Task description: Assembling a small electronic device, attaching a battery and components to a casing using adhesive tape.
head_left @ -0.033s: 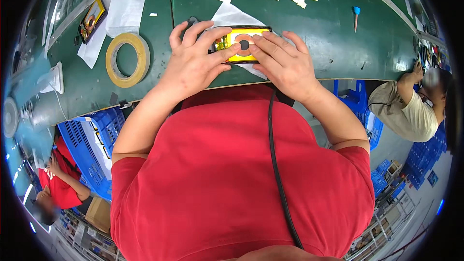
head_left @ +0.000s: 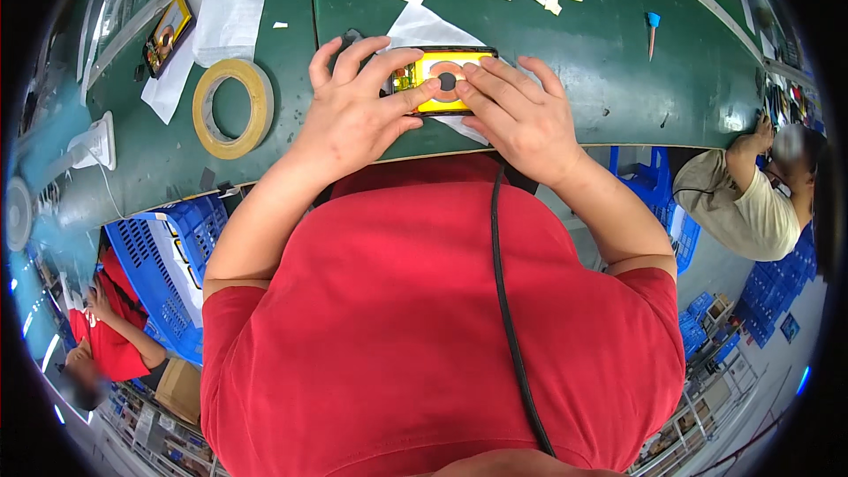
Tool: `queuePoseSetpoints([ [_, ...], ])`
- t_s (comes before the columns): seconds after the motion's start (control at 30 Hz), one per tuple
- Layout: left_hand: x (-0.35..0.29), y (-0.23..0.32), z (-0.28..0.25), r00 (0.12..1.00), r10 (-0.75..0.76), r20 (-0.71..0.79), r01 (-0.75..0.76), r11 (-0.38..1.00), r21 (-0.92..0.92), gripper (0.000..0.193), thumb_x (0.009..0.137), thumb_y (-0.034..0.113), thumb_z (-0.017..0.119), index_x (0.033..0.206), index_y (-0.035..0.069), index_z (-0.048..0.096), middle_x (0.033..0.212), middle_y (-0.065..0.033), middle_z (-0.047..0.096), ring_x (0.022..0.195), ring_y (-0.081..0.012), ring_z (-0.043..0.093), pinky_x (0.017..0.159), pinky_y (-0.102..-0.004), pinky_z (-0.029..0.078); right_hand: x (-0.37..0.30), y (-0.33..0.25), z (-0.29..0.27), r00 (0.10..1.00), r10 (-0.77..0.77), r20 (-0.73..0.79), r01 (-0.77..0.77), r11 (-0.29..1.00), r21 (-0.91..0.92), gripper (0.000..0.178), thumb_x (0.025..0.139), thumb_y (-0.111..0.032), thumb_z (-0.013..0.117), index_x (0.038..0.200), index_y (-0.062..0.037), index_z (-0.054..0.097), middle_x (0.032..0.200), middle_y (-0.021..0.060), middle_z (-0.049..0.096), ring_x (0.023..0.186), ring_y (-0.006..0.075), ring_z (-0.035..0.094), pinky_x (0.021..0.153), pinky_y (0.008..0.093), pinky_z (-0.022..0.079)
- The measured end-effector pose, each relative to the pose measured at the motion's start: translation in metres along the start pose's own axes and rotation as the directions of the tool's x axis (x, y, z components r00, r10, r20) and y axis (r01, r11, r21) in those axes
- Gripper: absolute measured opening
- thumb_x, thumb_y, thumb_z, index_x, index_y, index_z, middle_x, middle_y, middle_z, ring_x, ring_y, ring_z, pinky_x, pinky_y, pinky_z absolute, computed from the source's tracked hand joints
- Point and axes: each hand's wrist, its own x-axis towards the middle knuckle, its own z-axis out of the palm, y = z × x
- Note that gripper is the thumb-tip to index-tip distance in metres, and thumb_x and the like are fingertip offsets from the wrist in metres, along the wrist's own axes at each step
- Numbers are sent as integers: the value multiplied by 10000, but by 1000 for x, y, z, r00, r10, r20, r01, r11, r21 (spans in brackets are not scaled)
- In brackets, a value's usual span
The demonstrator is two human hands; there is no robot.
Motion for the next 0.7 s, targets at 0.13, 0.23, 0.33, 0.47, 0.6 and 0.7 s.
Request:
queuePoseSetpoints([
  [0.13,-4,0,-2,999,-19,-50,18,1000,-8,419,734,284,849,1138,285,735,1305,32,592,1296,-269,476,1118,-553,252,0,2,3,1000,8,-1,-8,1000,22,506,799,-278,785,1273,-157,654,1251,17,667,1202,196,609,1035,460,436],
  [0.23,-15,1,-3,984,-100,-146,82,989,-121,354,709,299,870,1018,196,732,1162,39,622,1216,-247,529,1064,-523,288,1,-3,4,1000,28,-9,-28,1000,12,455,835,-246,734,1281,-216,651,1235,31,658,1205,213,600,1039,467,436],
  [0.33,-22,10,-3,984,-122,-128,112,990,-82,315,715,292,869,980,189,733,1146,39,625,1215,-244,532,1059,-519,291,5,-7,0,999,-27,31,30,994,-102,398,875,-191,655,1269,-247,657,1216,53,640,1182,239,601,1046,472,436],
  [0.47,-14,19,-6,977,-185,-105,182,983,-38,245,730,188,858,937,153,732,1081,6,620,1152,-252,552,1032,-468,317,11,-11,-4,998,-22,67,28,995,-99,400,885,-140,599,1267,-237,666,1158,62,624,1136,254,603,1059,479,430],
  [0.6,-10,28,-7,967,-242,-84,237,970,-59,180,749,133,830,892,125,721,1050,-4,603,1145,-247,531,1021,-448,317,11,-11,-6,997,-19,78,27,994,-110,385,885,-136,598,1249,-232,684,1134,57,622,1136,251,597,1083,496,411],
  [0.7,-5,31,-9,956,-287,-67,279,954,-107,125,775,117,798,859,120,706,1013,10,598,1113,-250,523,1005,-469,313,11,-13,-7,996,-22,87,33,991,-133,389,887,-134,597,1252,-233,686,1141,55,622,1144,250,595,1096,503,400],
])
